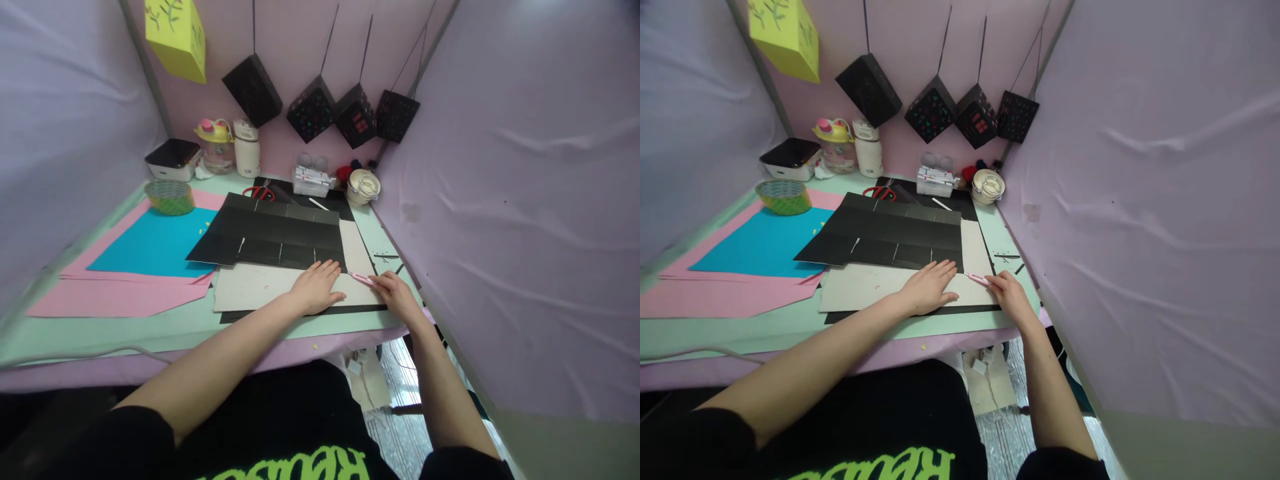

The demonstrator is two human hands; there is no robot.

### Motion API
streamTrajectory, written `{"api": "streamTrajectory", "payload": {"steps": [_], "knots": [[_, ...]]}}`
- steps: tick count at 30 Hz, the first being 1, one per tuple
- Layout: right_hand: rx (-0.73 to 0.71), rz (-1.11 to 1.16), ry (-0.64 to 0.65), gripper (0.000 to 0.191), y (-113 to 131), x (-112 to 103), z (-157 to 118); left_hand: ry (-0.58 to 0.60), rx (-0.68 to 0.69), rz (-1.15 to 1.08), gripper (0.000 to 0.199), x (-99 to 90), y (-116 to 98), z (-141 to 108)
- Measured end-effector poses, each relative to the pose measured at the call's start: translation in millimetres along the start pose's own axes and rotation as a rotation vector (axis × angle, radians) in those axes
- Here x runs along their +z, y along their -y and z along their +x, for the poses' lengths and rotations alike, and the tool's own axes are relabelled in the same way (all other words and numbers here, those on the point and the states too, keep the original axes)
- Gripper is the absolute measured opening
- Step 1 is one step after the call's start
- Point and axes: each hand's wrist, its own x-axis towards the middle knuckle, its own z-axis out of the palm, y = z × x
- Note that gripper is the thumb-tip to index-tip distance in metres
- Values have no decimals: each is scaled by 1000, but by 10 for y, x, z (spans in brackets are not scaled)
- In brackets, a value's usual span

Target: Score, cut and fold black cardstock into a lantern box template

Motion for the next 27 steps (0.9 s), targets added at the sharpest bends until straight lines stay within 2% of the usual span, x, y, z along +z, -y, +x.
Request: {"api": "streamTrajectory", "payload": {"steps": [6,15,27], "knots": [[-4,13,-10,30,9,0,-82,-1,-10,-6,68,-9,-3,-11],[62,-102,-83,30,285,183,-107,3,-12,5,70,-6,-1,-3],[68,-48,-78,29,284,206,-127,-12,-6,9,71,20,7,1]]}}
